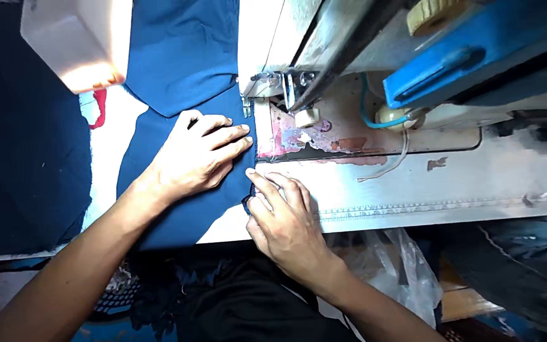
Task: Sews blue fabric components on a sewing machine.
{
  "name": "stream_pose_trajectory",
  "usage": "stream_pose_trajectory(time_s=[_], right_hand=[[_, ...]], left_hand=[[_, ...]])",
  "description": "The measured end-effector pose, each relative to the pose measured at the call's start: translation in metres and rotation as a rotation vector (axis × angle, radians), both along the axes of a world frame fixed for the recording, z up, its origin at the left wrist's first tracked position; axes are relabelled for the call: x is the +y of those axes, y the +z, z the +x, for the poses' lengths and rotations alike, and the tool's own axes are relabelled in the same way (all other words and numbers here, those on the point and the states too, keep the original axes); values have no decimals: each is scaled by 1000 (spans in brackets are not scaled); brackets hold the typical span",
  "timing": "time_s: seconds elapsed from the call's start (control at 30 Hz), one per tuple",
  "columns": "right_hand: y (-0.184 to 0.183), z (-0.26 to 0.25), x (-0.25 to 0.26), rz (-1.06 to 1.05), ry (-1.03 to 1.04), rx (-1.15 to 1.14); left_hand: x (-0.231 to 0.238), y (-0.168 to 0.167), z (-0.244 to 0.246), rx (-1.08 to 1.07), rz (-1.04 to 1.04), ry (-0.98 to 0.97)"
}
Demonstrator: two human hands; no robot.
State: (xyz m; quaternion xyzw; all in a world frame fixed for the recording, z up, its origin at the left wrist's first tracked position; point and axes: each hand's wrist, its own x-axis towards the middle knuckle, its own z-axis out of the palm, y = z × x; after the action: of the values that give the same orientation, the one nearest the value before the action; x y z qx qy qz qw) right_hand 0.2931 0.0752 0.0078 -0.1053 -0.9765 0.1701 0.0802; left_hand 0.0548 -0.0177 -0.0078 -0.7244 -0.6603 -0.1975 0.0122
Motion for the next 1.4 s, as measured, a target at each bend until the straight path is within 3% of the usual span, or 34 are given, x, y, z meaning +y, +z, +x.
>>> stream_pose_trajectory(time_s=[0.27,0.53,0.77,1.03,1.23,1.4], right_hand=[[5,-31,27,28,57,-18],[-2,-23,20,-1,-42,77],[0,-15,15,37,-59,56],[1,-12,12,25,-64,75],[11,-13,9,-129,-156,170],[9,-13,7,-73,-121,141]], left_hand=[[16,0,-23,68,133,-112],[-12,17,15,-164,-41,74],[-15,23,29,-440,105,294],[-15,12,45,-243,126,238],[-23,10,54,-453,90,304],[-24,13,51,-495,37,306]])
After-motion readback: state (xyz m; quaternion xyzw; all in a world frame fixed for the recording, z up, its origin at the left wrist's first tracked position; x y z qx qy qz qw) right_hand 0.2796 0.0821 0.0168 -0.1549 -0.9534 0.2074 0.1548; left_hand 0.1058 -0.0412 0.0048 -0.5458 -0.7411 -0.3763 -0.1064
